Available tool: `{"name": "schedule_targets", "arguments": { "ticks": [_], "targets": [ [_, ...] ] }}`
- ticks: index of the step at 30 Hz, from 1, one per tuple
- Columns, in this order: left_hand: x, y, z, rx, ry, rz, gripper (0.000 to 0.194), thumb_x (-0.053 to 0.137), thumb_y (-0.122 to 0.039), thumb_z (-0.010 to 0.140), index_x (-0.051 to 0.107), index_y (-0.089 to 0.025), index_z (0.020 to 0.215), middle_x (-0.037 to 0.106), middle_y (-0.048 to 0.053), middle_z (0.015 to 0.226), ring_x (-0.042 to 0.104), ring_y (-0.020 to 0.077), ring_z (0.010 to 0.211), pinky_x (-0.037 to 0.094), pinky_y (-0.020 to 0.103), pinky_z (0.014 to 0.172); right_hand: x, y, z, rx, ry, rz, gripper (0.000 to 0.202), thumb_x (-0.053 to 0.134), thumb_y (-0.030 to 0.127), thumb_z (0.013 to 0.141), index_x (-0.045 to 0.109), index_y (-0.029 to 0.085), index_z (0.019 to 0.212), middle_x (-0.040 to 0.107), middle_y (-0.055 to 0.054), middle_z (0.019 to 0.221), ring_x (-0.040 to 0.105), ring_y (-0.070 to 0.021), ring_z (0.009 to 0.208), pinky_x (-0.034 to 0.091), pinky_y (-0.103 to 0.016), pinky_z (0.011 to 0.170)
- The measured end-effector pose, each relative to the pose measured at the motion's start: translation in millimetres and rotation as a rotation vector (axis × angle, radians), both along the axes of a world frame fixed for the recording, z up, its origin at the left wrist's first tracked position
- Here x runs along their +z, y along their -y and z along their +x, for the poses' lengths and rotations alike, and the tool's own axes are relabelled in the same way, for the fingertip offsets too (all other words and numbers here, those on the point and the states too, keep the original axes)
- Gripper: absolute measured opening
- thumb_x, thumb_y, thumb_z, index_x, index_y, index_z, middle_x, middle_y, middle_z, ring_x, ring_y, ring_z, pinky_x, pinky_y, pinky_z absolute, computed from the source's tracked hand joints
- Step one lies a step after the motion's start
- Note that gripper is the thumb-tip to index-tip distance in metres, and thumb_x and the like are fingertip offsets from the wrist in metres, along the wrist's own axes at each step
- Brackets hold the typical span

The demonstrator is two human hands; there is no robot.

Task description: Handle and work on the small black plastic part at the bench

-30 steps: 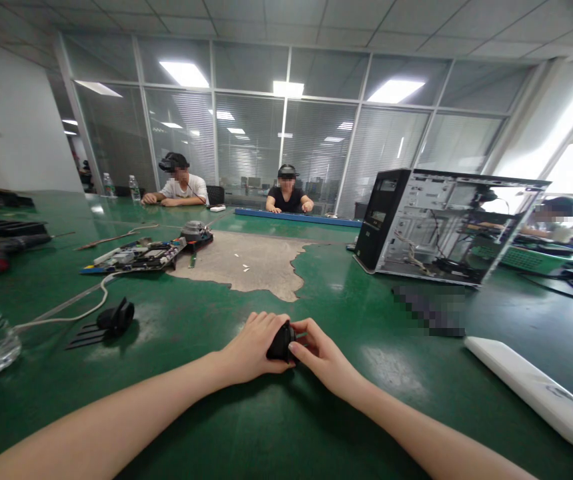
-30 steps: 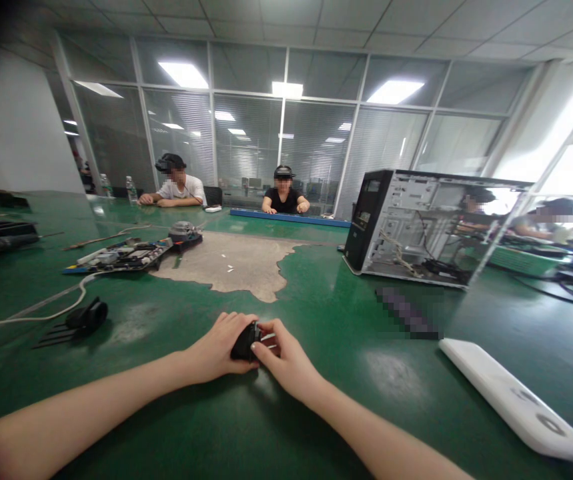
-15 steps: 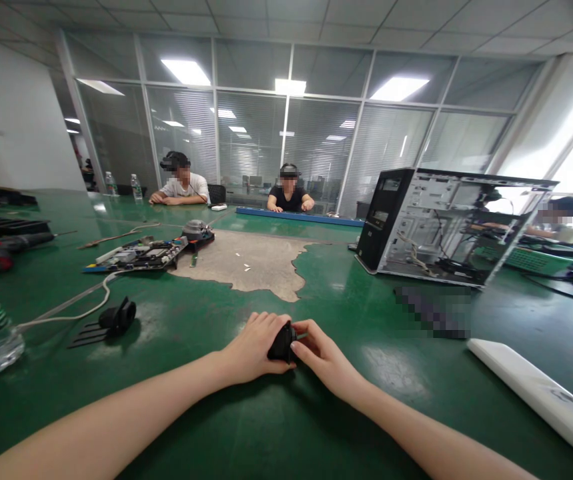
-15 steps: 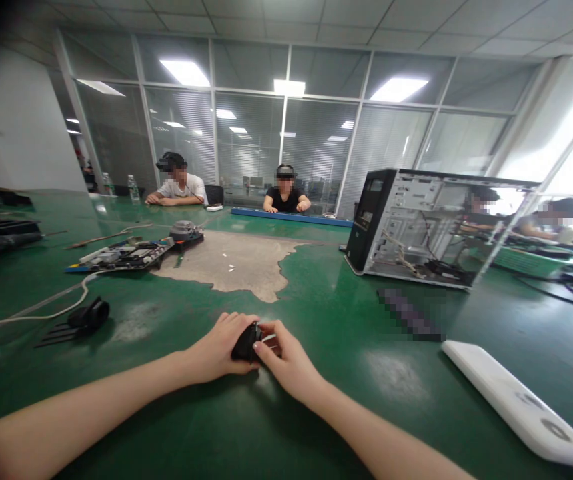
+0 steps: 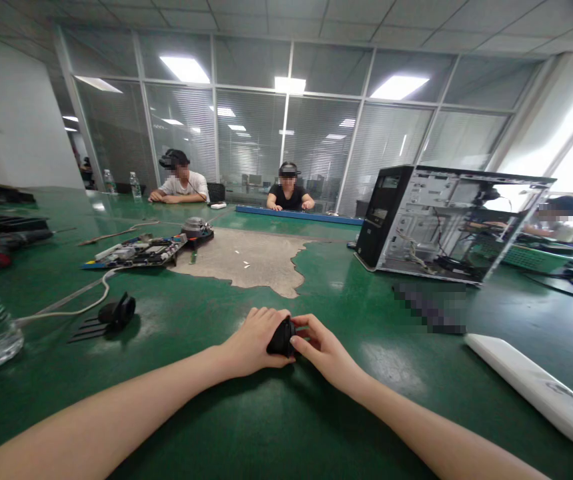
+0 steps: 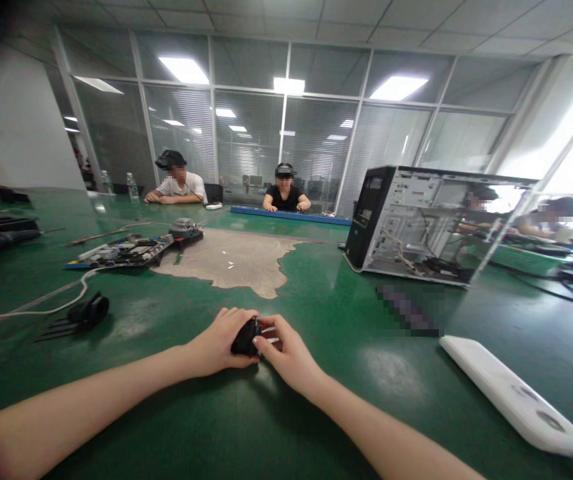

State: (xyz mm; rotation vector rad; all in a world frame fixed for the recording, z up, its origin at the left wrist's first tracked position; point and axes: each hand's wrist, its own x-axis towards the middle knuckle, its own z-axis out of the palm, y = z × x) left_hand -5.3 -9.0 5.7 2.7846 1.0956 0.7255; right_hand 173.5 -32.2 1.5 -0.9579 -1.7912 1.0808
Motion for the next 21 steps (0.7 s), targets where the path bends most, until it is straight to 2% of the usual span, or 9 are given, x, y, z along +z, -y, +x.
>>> {"name": "schedule_targets", "arguments": {
  "ticks": [3,6,9,14,18,21],
  "targets": [
    [0.9,0.5,-0.6,-0.007,-0.001,0.006,0.059,0.064,-0.041,0.066,0.035,-0.019,0.114,0.054,0.005,0.100,0.046,0.0231,0.087,0.032,0.035,0.077,1.4,2.1,0.3,0.038,-0.017,0.061,0.024,0.057,0.028,0.077,0.046,0.020,0.097,0.053,-0.004,0.095,0.054,-0.0185,0.094,0.049,-0.031,0.075],
    [1.4,0.5,-0.7,-0.012,0.000,0.012,0.058,0.063,-0.040,0.067,0.035,-0.019,0.113,0.054,0.005,0.100,0.047,0.0227,0.087,0.032,0.034,0.076,1.8,2.3,0.1,0.012,-0.033,0.112,0.020,0.056,0.028,0.077,0.048,0.020,0.094,0.051,-0.004,0.097,0.053,-0.0176,0.095,0.048,-0.031,0.079],
    [0.4,0.1,-0.5,-0.002,0.005,0.016,0.059,0.063,-0.042,0.067,0.035,-0.019,0.114,0.054,0.005,0.100,0.047,0.0228,0.087,0.032,0.034,0.076,0.8,0.5,-0.2,-0.010,-0.032,0.075,0.017,0.054,0.030,0.079,0.048,0.020,0.092,0.052,-0.003,0.094,0.055,-0.0175,0.092,0.048,-0.030,0.075],
    [-1.9,-0.7,-0.1,-0.002,0.006,0.011,0.060,0.063,-0.043,0.066,0.035,-0.019,0.114,0.053,0.005,0.101,0.046,0.0230,0.088,0.032,0.035,0.077,-2.2,-0.9,1.0,-0.005,0.001,0.005,0.025,0.054,0.028,0.079,0.044,0.020,0.100,0.054,-0.005,0.097,0.056,-0.0171,0.087,0.050,-0.032,0.072],
    [-1.7,-1.1,0.1,-0.001,-0.003,0.009,0.059,0.064,-0.041,0.066,0.036,-0.020,0.113,0.053,0.005,0.100,0.046,0.0229,0.087,0.032,0.034,0.076,-1.5,0.8,2.3,0.043,-0.006,0.060,0.023,0.057,0.024,0.077,0.045,0.020,0.096,0.053,-0.004,0.095,0.055,-0.0173,0.091,0.049,-0.032,0.076],
    [-1.4,-1.2,0.1,0.001,0.001,0.013,0.058,0.063,-0.042,0.067,0.036,-0.020,0.114,0.053,0.004,0.100,0.046,0.0229,0.087,0.032,0.035,0.076,0.1,1.0,1.9,0.018,-0.031,0.109,0.018,0.056,0.023,0.077,0.047,0.020,0.092,0.051,-0.003,0.098,0.053,-0.0173,0.096,0.048,-0.031,0.079]
  ]
}}
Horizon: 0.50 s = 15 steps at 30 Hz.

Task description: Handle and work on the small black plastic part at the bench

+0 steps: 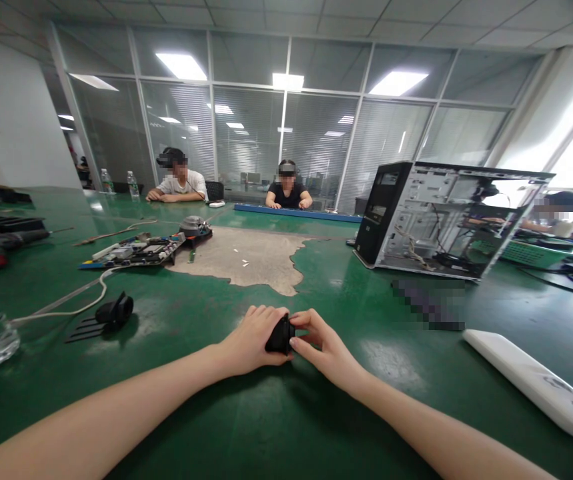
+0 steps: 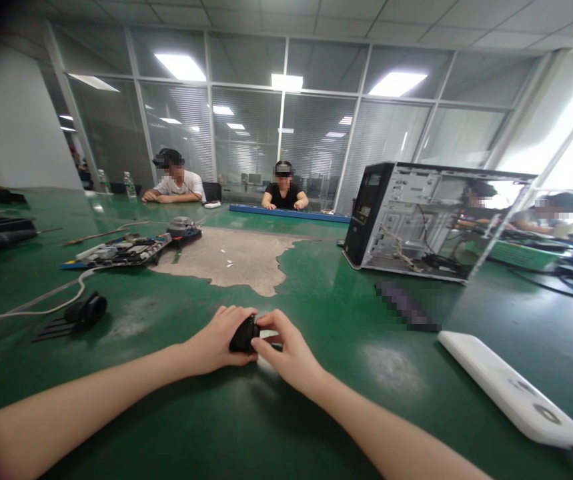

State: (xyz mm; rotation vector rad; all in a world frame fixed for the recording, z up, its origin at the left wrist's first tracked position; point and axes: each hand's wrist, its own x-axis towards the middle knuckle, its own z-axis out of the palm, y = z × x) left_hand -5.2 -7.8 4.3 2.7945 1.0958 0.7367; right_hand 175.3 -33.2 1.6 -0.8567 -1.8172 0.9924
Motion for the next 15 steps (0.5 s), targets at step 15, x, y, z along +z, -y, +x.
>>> {"name": "schedule_targets", "arguments": {
  "ticks": [15],
  "targets": [
    [-0.5,1.3,0.2,0.004,0.011,0.001,0.058,0.062,-0.042,0.068,0.036,-0.020,0.114,0.053,0.005,0.100,0.046,0.0233,0.088,0.032,0.036,0.077,0.2,1.6,0.3,-0.029,0.059,0.034,0.018,0.052,0.023,0.080,0.048,0.020,0.097,0.051,-0.004,0.098,0.054,-0.0167,0.094,0.049,-0.030,0.077]
  ]
}}
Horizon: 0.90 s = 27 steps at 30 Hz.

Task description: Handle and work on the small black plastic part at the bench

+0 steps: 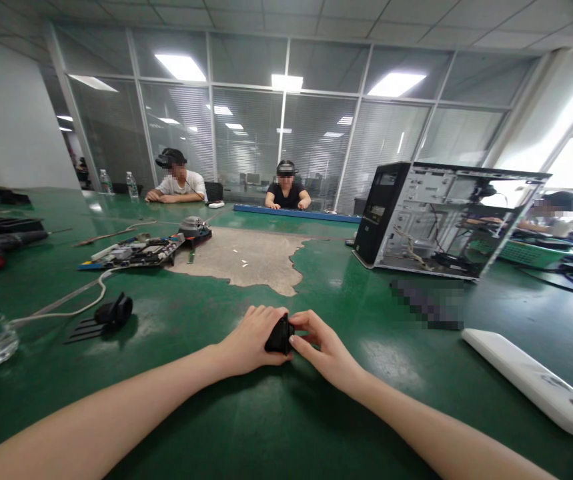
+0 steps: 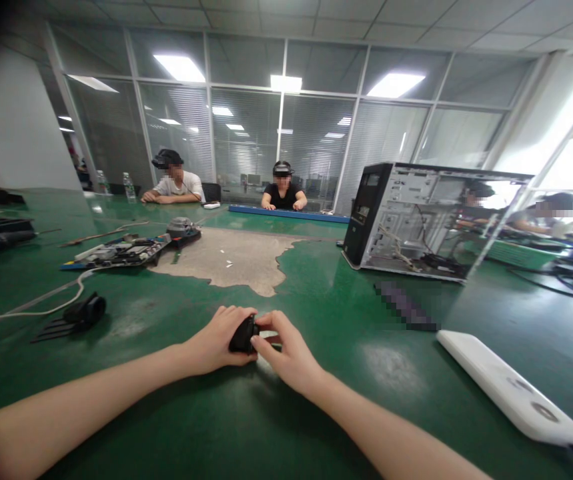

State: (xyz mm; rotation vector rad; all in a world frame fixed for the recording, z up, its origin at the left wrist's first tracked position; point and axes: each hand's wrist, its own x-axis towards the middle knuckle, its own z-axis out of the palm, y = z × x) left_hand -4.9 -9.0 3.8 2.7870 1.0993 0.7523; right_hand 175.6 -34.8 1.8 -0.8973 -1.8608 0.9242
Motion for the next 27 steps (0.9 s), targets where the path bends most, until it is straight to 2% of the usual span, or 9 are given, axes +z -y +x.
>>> {"name": "schedule_targets", "arguments": {
  "ticks": [5,10,16,24,27],
  "targets": [
    [-0.9,-0.9,0.0,-0.004,0.007,0.002,0.060,0.064,-0.043,0.067,0.035,-0.020,0.115,0.053,0.005,0.102,0.046,0.0236,0.090,0.032,0.035,0.077,-2.3,-3.2,-0.7,-0.008,-0.013,-0.069,0.020,0.052,0.026,0.080,0.045,0.020,0.098,0.053,-0.004,0.096,0.056,-0.0170,0.091,0.049,-0.029,0.073],
    [-0.5,-1.0,-0.3,-0.008,0.002,0.001,0.059,0.063,-0.043,0.067,0.036,-0.020,0.114,0.053,0.005,0.101,0.047,0.0232,0.089,0.032,0.034,0.076,-3.0,-3.3,0.5,0.023,0.015,-0.130,0.025,0.052,0.029,0.080,0.044,0.019,0.102,0.056,-0.004,0.090,0.058,-0.0146,0.079,0.050,-0.030,0.071],
    [1.0,0.4,0.7,-0.006,0.008,0.004,0.059,0.063,-0.043,0.067,0.036,-0.020,0.114,0.054,0.005,0.100,0.047,0.0231,0.088,0.032,0.035,0.076,1.9,0.7,-0.1,-0.033,-0.009,0.017,0.017,0.054,0.028,0.079,0.049,0.020,0.093,0.053,-0.004,0.096,0.055,-0.0163,0.091,0.048,-0.029,0.077],
    [1.2,-0.5,0.3,-0.014,0.003,-0.002,0.060,0.064,-0.043,0.066,0.037,-0.019,0.114,0.053,0.005,0.103,0.047,0.0237,0.090,0.033,0.035,0.077,-2.9,-4.9,0.6,0.023,0.002,-0.122,0.026,0.051,0.029,0.081,0.044,0.020,0.104,0.056,-0.004,0.093,0.058,-0.0150,0.081,0.049,-0.031,0.072],
    [1.4,-0.5,0.5,-0.014,-0.006,0.000,0.059,0.064,-0.042,0.066,0.037,-0.019,0.113,0.054,0.005,0.102,0.047,0.0234,0.089,0.033,0.035,0.077,-1.6,-4.8,0.7,0.043,-0.018,-0.086,0.023,0.055,0.027,0.078,0.046,0.020,0.098,0.054,-0.004,0.095,0.056,-0.0164,0.089,0.049,-0.030,0.075]
  ]
}}
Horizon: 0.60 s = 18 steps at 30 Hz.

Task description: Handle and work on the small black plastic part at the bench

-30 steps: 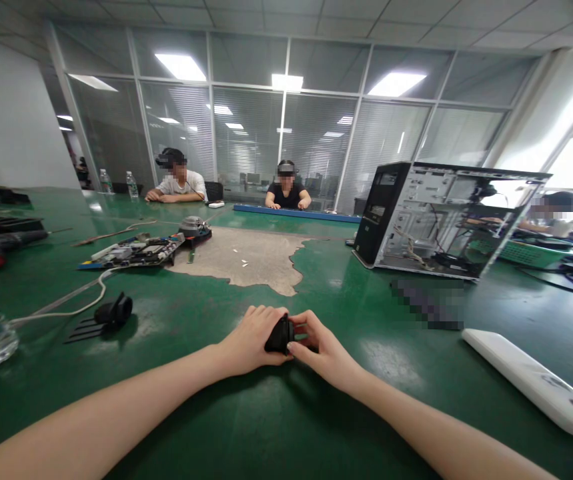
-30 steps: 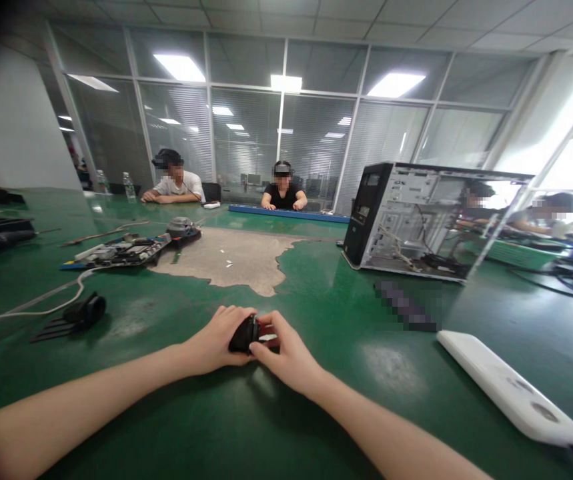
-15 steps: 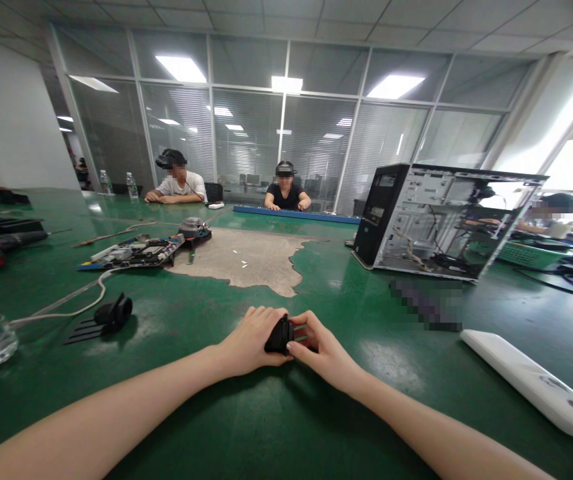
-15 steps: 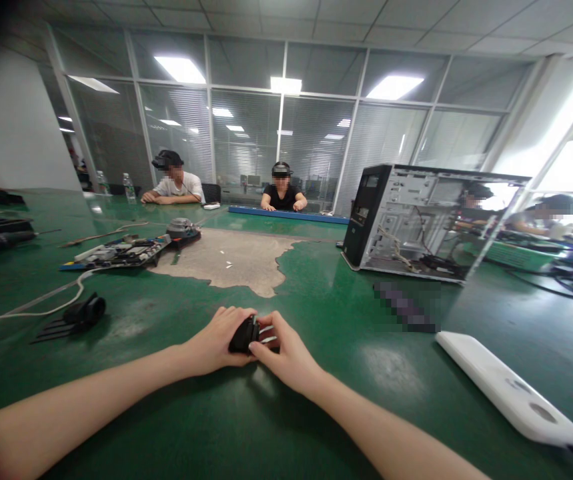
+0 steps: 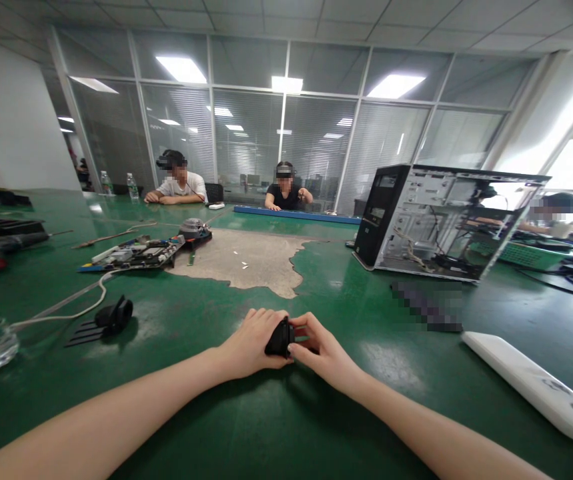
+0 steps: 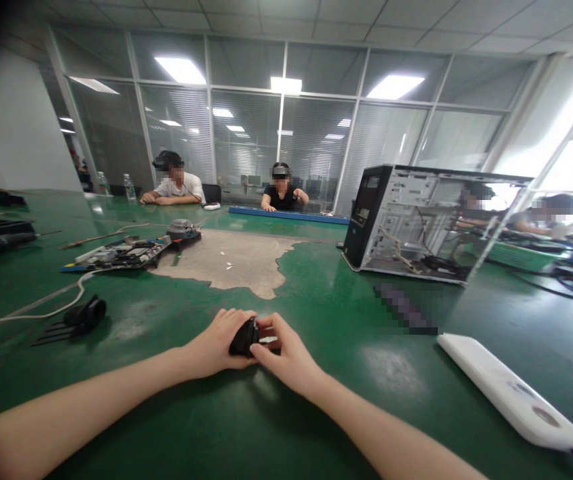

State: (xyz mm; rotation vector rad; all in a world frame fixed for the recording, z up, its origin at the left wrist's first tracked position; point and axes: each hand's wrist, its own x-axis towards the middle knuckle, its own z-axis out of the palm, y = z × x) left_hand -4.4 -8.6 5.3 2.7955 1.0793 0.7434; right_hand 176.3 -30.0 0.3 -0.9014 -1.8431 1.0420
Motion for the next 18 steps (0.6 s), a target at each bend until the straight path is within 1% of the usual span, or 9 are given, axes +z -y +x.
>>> {"name": "schedule_targets", "arguments": {
  "ticks": [3,6,8,11,13,15,18],
  "targets": [
    [0.2,0.4,0.0,0.007,0.006,0.002,0.059,0.063,-0.041,0.067,0.036,-0.019,0.114,0.054,0.005,0.103,0.047,0.0234,0.090,0.033,0.035,0.078,1.7,0.9,-0.7,-0.020,-0.046,0.042,0.018,0.055,0.027,0.078,0.048,0.020,0.094,0.053,-0.003,0.097,0.054,-0.0167,0.096,0.048,-0.030,0.080],
    [0.3,0.5,-0.4,0.008,0.012,-0.006,0.060,0.064,-0.042,0.066,0.035,-0.019,0.115,0.053,0.006,0.103,0.047,0.0237,0.091,0.032,0.036,0.078,1.8,1.3,-1.3,-0.027,-0.049,-0.004,0.019,0.054,0.029,0.080,0.047,0.021,0.095,0.054,-0.003,0.094,0.056,-0.0161,0.092,0.048,-0.029,0.076],
    [0.3,0.4,-0.7,0.006,0.012,-0.012,0.060,0.064,-0.042,0.066,0.036,-0.019,0.115,0.054,0.006,0.103,0.047,0.0239,0.090,0.033,0.036,0.078,1.1,1.2,-1.5,-0.032,-0.034,-0.028,0.022,0.053,0.030,0.080,0.045,0.021,0.098,0.055,-0.004,0.095,0.057,-0.0165,0.091,0.049,-0.029,0.073],
    [0.1,0.1,-0.8,0.006,0.009,-0.016,0.060,0.063,-0.044,0.066,0.036,-0.020,0.114,0.054,0.006,0.103,0.047,0.0240,0.090,0.033,0.036,0.078,0.3,0.9,-1.1,-0.039,0.017,-0.030,0.026,0.050,0.030,0.081,0.044,0.020,0.105,0.055,-0.006,0.099,0.057,-0.0161,0.087,0.049,-0.031,0.074],
    [-0.1,0.0,-0.8,0.011,0.012,-0.016,0.060,0.064,-0.043,0.066,0.036,-0.020,0.114,0.054,0.006,0.102,0.047,0.0240,0.090,0.033,0.036,0.078,0.4,1.1,-0.7,-0.027,0.038,-0.034,0.027,0.050,0.030,0.081,0.044,0.019,0.106,0.056,-0.005,0.095,0.057,-0.0153,0.082,0.049,-0.032,0.074],
    [-0.2,0.2,-0.5,0.013,0.012,-0.016,0.060,0.064,-0.041,0.065,0.036,-0.020,0.114,0.054,0.005,0.101,0.047,0.0238,0.089,0.033,0.036,0.078,1.0,1.8,-0.5,-0.009,0.024,-0.030,0.027,0.054,0.029,0.079,0.045,0.020,0.104,0.056,-0.004,0.093,0.057,-0.0154,0.083,0.049,-0.031,0.073],
    [-0.5,0.4,-0.2,0.015,0.012,-0.009,0.059,0.064,-0.040,0.066,0.036,-0.020,0.114,0.054,0.005,0.100,0.048,0.0236,0.088,0.033,0.035,0.078,2.5,2.6,-1.0,-0.018,-0.019,0.009,0.024,0.056,0.030,0.077,0.047,0.021,0.097,0.055,-0.003,0.095,0.056,-0.0166,0.091,0.049,-0.029,0.074]
  ]
}}
